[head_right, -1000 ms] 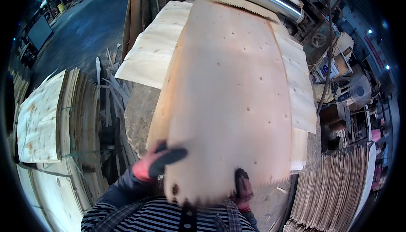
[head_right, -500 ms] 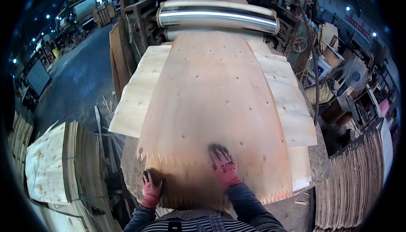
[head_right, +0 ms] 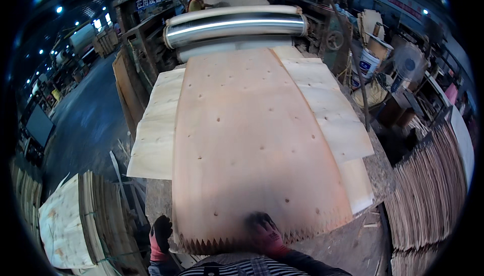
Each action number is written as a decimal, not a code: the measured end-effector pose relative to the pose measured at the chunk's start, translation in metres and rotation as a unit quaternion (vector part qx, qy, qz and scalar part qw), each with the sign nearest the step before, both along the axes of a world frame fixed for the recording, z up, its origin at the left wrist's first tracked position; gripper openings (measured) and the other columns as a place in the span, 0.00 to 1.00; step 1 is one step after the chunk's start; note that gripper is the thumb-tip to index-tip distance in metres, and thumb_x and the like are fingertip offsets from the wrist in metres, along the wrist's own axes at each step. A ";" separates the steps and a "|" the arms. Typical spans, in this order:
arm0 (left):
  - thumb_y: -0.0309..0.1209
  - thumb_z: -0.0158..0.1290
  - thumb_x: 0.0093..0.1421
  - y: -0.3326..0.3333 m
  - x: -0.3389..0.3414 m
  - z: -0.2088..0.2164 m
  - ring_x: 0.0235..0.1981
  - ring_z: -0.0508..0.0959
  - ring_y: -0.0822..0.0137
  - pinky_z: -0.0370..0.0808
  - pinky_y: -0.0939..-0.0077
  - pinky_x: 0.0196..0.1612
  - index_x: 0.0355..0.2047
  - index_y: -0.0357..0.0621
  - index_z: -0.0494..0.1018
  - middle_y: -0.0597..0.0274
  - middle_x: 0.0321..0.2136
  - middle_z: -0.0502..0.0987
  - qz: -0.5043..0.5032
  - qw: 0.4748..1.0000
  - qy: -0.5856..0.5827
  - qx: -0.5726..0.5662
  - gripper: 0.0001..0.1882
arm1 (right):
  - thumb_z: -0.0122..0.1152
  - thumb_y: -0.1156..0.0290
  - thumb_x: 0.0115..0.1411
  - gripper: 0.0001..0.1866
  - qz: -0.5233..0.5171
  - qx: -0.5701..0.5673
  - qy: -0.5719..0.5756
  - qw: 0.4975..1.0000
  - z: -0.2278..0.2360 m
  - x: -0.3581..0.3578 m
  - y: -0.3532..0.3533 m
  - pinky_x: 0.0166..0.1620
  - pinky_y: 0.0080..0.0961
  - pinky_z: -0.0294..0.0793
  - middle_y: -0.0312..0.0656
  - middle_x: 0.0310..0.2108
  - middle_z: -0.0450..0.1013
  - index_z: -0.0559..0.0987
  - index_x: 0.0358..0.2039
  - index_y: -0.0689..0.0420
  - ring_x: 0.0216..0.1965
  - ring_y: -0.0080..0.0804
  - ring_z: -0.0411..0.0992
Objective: The person repeatedly picks up thin wooden sheets with serrated edges, places them on a roller machine, and wipes the surface with gloved hands. The person stacks processed sheets to the side and continues the cycle with new sheets from a nearby pile.
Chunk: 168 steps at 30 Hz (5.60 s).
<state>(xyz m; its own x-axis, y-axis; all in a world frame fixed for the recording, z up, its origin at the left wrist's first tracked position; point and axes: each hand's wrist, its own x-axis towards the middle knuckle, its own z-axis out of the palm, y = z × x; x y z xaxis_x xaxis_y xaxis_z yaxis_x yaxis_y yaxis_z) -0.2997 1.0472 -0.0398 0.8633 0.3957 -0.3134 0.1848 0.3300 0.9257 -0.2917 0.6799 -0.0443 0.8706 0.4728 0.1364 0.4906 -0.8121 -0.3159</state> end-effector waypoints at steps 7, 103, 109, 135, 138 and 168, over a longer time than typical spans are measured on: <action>0.34 0.42 0.59 -0.014 0.006 0.005 0.42 0.71 0.65 0.70 0.75 0.40 0.48 0.37 0.63 0.58 0.43 0.69 -0.104 0.975 -0.149 0.125 0.18 | 0.55 0.58 0.47 0.29 -0.151 0.020 -0.006 0.988 0.019 -0.070 0.034 0.54 0.45 0.52 0.49 0.50 0.60 0.65 0.50 0.54 0.51 0.53 0.56; 0.38 0.44 0.58 -0.401 -2.606 0.217 0.20 0.66 0.72 0.67 0.75 0.30 0.19 0.50 0.64 0.70 0.14 0.62 -0.680 -0.644 0.332 -0.117 0.13 | 0.66 0.47 0.28 0.39 -0.885 -0.444 0.033 -0.134 0.208 -2.510 0.189 0.52 0.45 0.56 0.41 0.48 0.61 0.70 0.44 0.48 0.50 0.45 0.58; 0.41 0.44 0.57 -0.373 -2.630 0.254 0.18 0.66 0.70 0.66 0.78 0.21 0.18 0.52 0.65 0.67 0.13 0.61 -0.736 -0.593 0.313 -0.092 0.14 | 0.61 0.47 0.40 0.29 -0.823 -0.557 -0.045 -0.106 0.250 -2.529 0.193 0.46 0.45 0.64 0.45 0.41 0.67 0.70 0.37 0.54 0.43 0.48 0.65; 0.47 0.42 0.58 -0.428 -2.664 0.260 0.18 0.74 0.72 0.68 0.83 0.19 0.34 0.39 0.69 0.59 0.18 0.73 -0.628 -0.774 -0.016 -0.083 0.21 | 0.59 0.52 0.43 0.33 -0.903 -0.421 0.070 -0.038 0.244 -2.523 0.207 0.49 0.47 0.58 0.46 0.47 0.62 0.64 0.49 0.50 0.48 0.49 0.61; 0.45 0.42 0.58 -0.444 -2.665 0.258 0.23 0.75 0.71 0.69 0.83 0.22 0.40 0.39 0.67 0.58 0.23 0.74 -0.639 -0.761 0.029 -0.108 0.21 | 0.54 0.67 0.49 0.21 -0.903 -0.409 0.115 -0.064 0.266 -2.531 0.180 0.47 0.46 0.63 0.45 0.39 0.67 0.65 0.45 0.51 0.43 0.49 0.65; 0.43 0.46 0.57 -0.392 -2.658 0.280 0.35 0.73 0.66 0.71 0.71 0.41 0.46 0.37 0.62 0.54 0.32 0.73 -0.706 -0.681 0.150 -0.126 0.24 | 0.51 0.67 0.49 0.20 -0.856 -0.506 -0.093 -0.055 0.300 -2.548 0.195 0.41 0.40 0.70 0.53 0.35 0.69 0.69 0.40 0.68 0.37 0.49 0.69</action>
